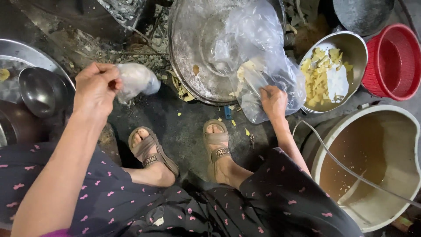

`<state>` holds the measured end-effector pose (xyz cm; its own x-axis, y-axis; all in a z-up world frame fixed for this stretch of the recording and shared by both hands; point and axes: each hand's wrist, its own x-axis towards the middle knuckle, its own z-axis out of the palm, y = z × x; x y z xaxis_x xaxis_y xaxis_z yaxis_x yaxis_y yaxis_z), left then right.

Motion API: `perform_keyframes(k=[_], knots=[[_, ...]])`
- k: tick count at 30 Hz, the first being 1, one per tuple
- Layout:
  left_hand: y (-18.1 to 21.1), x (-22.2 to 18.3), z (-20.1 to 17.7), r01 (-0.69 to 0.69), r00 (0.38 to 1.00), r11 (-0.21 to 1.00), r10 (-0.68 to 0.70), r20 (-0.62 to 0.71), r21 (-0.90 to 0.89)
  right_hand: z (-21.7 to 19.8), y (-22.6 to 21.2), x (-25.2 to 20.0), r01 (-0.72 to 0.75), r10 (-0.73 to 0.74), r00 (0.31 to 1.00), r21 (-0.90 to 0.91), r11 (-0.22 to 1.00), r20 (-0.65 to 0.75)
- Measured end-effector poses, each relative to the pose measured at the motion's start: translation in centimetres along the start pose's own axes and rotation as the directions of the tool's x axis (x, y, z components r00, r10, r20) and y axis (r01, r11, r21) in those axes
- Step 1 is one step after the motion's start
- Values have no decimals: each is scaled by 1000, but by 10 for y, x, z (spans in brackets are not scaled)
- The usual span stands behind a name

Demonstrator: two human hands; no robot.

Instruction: A person uses chopsticks to transfer dried food pieces from a metal bowl into a small plastic bag.

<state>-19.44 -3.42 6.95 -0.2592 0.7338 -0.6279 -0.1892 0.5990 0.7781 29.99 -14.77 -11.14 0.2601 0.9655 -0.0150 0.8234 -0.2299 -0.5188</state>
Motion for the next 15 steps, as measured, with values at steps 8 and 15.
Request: perform_keyframes(k=[8,15], knots=[[-36,28,20,-179,970,942,121,-212,-283,13,-1,-3,-78,78,993,0,997,-92],[-87,59,39,-193,957,898,84,-277,-394,15,2,-6,-76,77,993,22,997,-89]])
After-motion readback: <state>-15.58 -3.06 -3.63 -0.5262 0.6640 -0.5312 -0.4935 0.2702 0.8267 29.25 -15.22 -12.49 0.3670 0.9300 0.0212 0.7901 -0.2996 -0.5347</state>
